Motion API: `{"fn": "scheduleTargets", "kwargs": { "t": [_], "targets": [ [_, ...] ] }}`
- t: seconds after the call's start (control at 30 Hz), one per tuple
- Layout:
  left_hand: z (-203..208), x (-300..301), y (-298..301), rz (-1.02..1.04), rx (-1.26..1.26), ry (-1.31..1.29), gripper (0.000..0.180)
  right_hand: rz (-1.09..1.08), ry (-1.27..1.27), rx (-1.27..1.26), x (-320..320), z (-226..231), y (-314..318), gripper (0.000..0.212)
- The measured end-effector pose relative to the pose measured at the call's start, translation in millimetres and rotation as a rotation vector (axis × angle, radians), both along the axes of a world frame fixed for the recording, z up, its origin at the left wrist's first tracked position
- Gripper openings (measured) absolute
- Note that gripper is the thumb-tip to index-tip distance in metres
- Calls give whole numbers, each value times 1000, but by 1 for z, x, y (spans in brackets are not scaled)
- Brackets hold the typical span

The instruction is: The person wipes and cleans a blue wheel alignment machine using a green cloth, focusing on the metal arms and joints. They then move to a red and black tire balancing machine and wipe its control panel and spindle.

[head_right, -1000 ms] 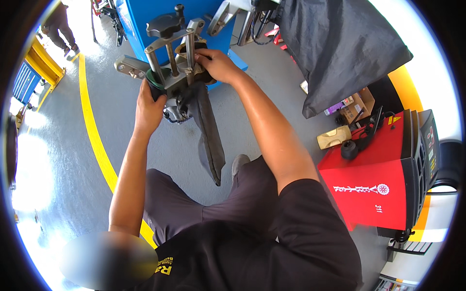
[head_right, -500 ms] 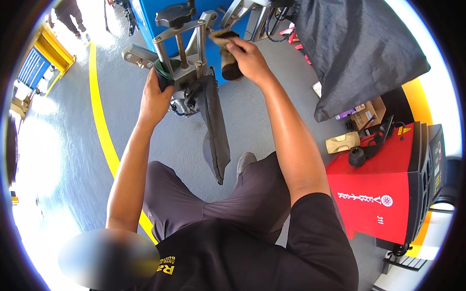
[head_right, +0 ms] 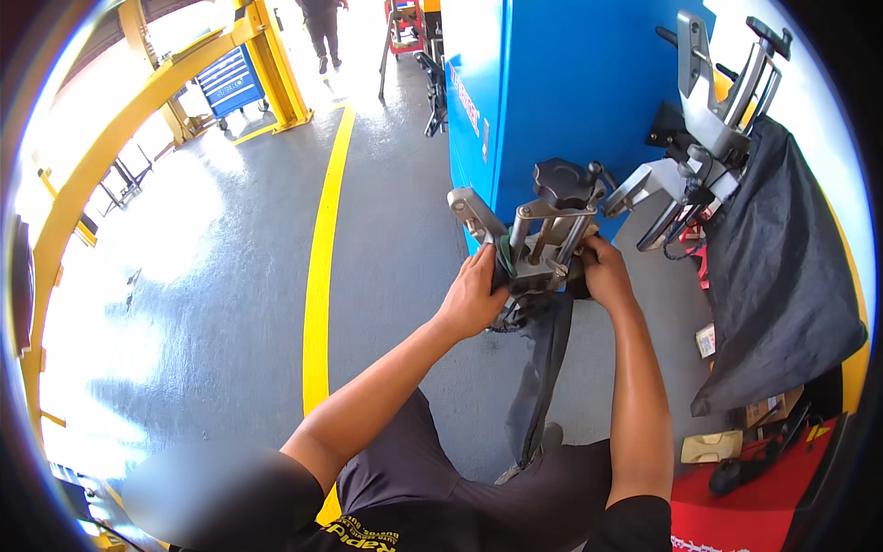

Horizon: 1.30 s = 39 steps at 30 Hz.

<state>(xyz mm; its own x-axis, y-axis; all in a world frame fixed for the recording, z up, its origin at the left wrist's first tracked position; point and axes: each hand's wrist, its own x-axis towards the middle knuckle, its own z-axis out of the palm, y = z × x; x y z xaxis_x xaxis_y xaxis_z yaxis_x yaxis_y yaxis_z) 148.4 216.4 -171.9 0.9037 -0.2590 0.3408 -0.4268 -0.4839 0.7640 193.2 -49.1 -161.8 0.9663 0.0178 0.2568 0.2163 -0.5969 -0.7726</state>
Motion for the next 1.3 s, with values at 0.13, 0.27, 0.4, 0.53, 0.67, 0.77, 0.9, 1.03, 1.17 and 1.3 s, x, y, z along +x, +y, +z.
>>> {"fn": "scheduleTargets", "kwargs": {
  "t": [0.13, 0.27, 0.4, 0.53, 0.67, 0.77, 0.9, 1.03, 1.17, 1.3],
  "targets": [
    [-4, -2, 4, 17, 28, -17, 56, -80, 283, -490, -13, -21, -9, 25],
    [-2, 3, -5, 6, 82, -20, 60, -81, -9, 38, -7, -37, -42, 28],
    [-9, 1, 1, 28, 94, -46, 61, -122, -167, 831, -1, 13, -30, 48],
    [-2, 2, -6, 6, 134, 25, 64, -386, -162, 542, -3, 33, 7, 62],
    [-23, 23, -2, -4, 121, 103, 76, -336, -390, 193, 19, 16, 25, 63],
    [-10, 9, -10, 1, 70, 0, 67, -431, -166, 9, 9, 16, 24, 60],
    [-37, 19, -9, 58, 108, -177, 77, -421, -88, -22, 9, 13, 22, 60],
    [-27, 16, -12, 33, 111, -139, 75, -336, -157, -12, 15, -3, -1, 58],
    [-10, 23, 22, -135, -61, 41, 58, -252, -42, -292, 26, 9, -33, 57],
    [-31, -10, 80, -63, -522, 296, 42, -75, 401, -246, -21, 41, -40, 38]
  ]
}}
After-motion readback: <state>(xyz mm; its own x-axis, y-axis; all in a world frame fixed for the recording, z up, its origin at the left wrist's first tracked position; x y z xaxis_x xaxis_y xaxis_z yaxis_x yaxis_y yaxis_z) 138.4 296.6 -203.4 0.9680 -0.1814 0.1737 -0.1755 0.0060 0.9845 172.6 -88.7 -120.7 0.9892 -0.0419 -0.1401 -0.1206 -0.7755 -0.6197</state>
